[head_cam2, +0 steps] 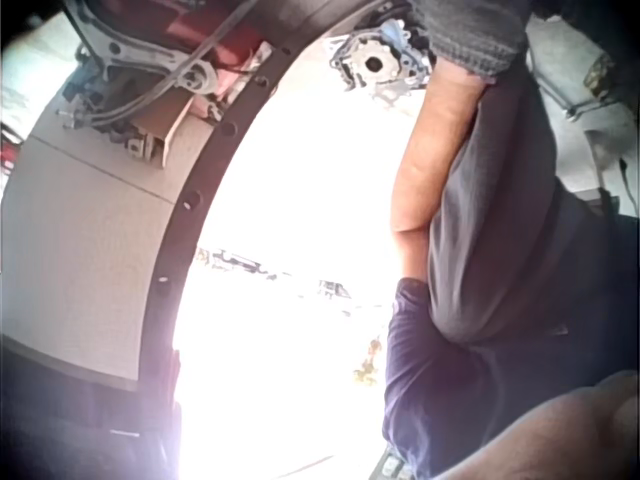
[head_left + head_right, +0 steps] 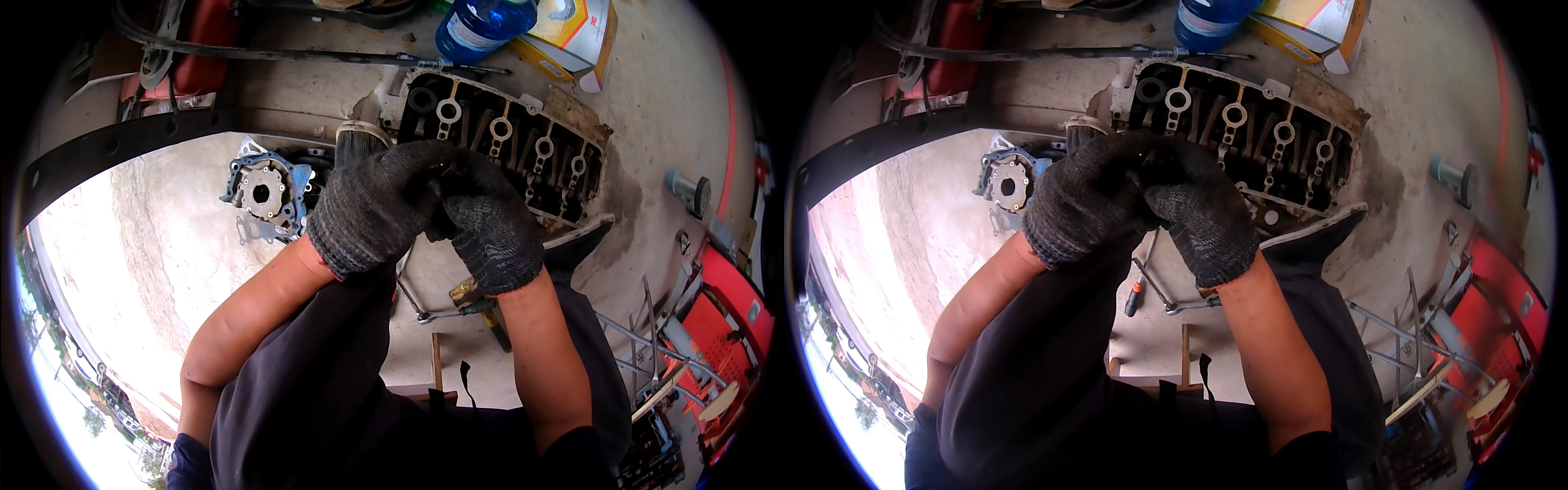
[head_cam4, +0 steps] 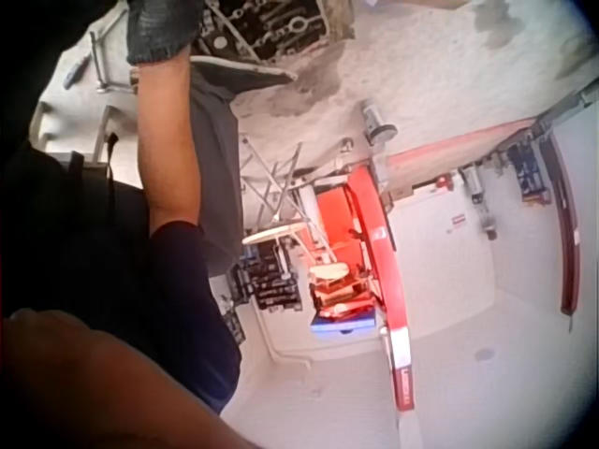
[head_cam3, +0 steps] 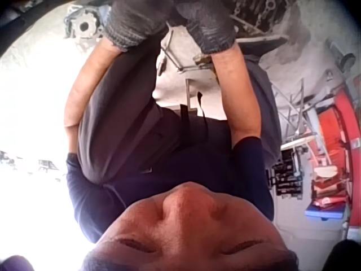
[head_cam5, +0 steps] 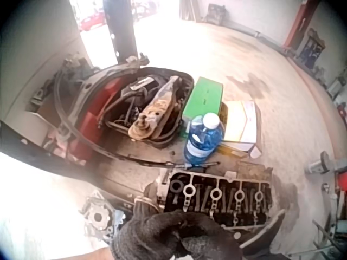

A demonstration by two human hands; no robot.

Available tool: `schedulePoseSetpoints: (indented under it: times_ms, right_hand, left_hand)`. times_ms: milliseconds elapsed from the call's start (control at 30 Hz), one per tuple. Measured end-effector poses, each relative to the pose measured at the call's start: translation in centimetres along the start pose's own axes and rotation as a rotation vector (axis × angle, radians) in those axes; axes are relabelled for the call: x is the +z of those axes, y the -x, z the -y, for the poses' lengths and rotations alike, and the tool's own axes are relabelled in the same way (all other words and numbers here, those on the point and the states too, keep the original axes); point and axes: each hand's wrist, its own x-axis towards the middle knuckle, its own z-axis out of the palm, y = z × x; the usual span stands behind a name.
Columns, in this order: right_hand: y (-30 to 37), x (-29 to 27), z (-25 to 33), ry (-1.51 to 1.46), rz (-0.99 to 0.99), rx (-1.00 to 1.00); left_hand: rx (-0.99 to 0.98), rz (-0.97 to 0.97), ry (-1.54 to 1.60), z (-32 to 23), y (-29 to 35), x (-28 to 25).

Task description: The person removes the cylinder head gasket and associated engine housing components, walks to a tool chest to select a wrench and fasteners, and uses a hammer, screwdriver, and socket wrench to dismantle internal components on an engine block.

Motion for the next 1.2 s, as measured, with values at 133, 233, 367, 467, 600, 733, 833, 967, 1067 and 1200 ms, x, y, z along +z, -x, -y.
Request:
schedulePoseSetpoints:
  times_ms: [133, 233, 367, 467, 600, 733, 833, 967, 1067, 1200]
  right_hand:
    - [-0.4, -0.1, -0.4, -0.454, -0.094, 0.075]
    - [-0.5, -0.4, -0.2, -0.391, -0.163, 0.093]
    - [0.3, -1.0, 0.5, -0.131, -0.005, 0.094]
    - [0.7, -0.8, 0.4, -0.124, 0.028, 0.040]
    - [0.4, 0.3, -0.4, 0.051, -0.121, -0.083]
    - [-0.4, 1.0, -0.9, 0.219, -0.174, -0.223]
    - [-0.7, 1.0, -0.8, 0.117, -0.164, -0.192]
    - [-0.9, 1.0, -0.4, 0.136, -0.094, -0.126]
    - [-0.7, 1.1, -0.2, -0.207, 0.026, -0.025]
    - [-0.3, 1.1, -0.1, -0.208, 0.007, -0.040]
  left_hand:
    - [-0.002, -0.033, 0.106, -0.1, 0.1, 0.1]
    - [-0.021, 0.109, -0.022, 0.0, 0.3, -0.2]
    - [-0.092, 0.181, -0.010, 0.4, 0.3, -0.6]
    - [0.075, 0.151, 0.047, 0.6, 0.2, -0.5]
    - [0.051, 0.079, 0.167, 0.5, 0.6, -0.2]
    - [0.060, 0.162, 0.071, 0.9, 0.8, -0.3]
    - [0.133, 0.123, 0.044, 1.3, 0.6, -0.3]
    - [0.041, 0.114, 0.191, 1.2, 0.5, -0.7]
    - [0.181, -0.016, 0.128, 0.7, 0.4, -1.5]
    - [-0.594, 0.210, 0.999, 0.0, 0.6, -2.7]
